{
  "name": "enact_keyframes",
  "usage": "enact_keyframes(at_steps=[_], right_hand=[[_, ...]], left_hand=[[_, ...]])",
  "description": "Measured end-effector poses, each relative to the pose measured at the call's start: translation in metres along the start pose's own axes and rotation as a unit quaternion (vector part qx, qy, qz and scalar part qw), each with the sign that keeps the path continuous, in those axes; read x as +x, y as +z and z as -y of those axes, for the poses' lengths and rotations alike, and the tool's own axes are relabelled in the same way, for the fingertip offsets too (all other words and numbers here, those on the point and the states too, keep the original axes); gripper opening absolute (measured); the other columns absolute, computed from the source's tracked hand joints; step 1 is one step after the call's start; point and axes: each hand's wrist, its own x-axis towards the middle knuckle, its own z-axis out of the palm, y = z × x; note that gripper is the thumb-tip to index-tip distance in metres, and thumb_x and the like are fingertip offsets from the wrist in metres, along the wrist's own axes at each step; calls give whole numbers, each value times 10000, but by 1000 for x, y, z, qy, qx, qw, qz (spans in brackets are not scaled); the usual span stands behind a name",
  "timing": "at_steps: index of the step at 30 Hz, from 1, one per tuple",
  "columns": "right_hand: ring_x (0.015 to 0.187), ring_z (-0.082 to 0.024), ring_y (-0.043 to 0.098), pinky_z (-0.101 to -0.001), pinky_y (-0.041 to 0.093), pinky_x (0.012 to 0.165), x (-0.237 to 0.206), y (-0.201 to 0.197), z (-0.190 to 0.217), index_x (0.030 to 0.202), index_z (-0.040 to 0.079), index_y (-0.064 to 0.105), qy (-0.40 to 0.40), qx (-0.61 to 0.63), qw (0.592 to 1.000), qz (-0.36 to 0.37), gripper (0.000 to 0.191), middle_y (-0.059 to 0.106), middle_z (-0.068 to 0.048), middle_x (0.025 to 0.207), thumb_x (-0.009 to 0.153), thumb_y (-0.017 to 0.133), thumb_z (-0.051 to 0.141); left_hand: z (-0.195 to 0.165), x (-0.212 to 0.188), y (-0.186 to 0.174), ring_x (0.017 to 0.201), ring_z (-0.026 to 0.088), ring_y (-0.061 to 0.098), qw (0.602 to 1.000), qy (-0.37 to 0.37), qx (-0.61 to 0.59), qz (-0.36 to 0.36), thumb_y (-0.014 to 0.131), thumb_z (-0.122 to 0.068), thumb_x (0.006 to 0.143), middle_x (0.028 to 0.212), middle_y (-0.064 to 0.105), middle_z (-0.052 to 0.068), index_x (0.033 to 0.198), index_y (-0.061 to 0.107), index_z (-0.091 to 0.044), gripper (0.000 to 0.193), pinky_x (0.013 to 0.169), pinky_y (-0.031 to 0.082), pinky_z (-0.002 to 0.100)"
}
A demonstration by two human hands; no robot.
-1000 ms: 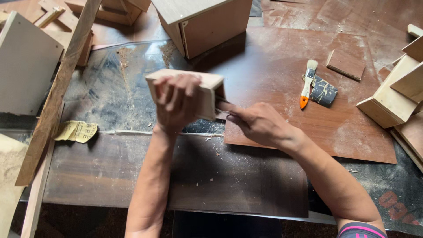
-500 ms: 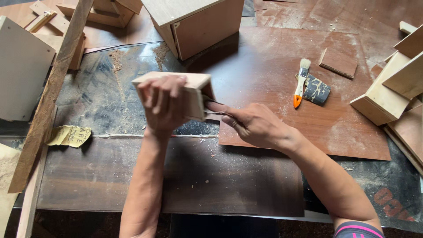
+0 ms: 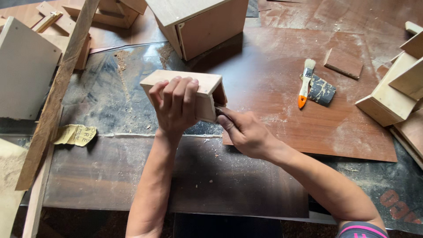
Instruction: The person sands the interior of a small open wooden box using a sanding block, then trims the box edges with a knife and brushes dust off the box surfaces with a paintbrush. They then sand a flat wooden board by hand and brush dust off it.
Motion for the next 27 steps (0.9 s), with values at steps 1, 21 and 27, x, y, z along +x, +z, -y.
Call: enact_keyframes(at_steps=[1, 21, 27], right_hand=[[376, -76, 432, -262, 352, 369, -1, 2, 1, 1341, 72, 590, 24, 30, 999, 15, 481, 437, 43, 478, 1086, 351, 402], [318, -76, 300, -266, 234, 298, -11, -11, 16, 1276, 62, 540, 227, 367, 899, 68, 583, 414, 44, 423, 1018, 295, 524], [339, -62, 260, -255, 213, 321, -19, -27, 31, 1328, 121, 543, 215, 383, 897, 46, 578, 356, 51, 421, 1012, 301, 541]], left_hand=[[0, 1, -2, 1129, 199, 614, 1000, -6, 1, -5, 687, -280, 1067, 1172, 627, 36, 1292, 553, -100, 317, 997, 439, 492], [-8, -11, 12, 1233, 237, 540, 996, 61, 10, -60, 708, -337, 1054, 1303, 586, 42, 1303, 566, -126, 356, 1014, 415, 544], [-5, -13, 13, 1233, 225, 547, 999, 33, 16, 0, 711, -310, 1080, 1283, 587, 46, 1308, 579, -103, 335, 997, 403, 531]])
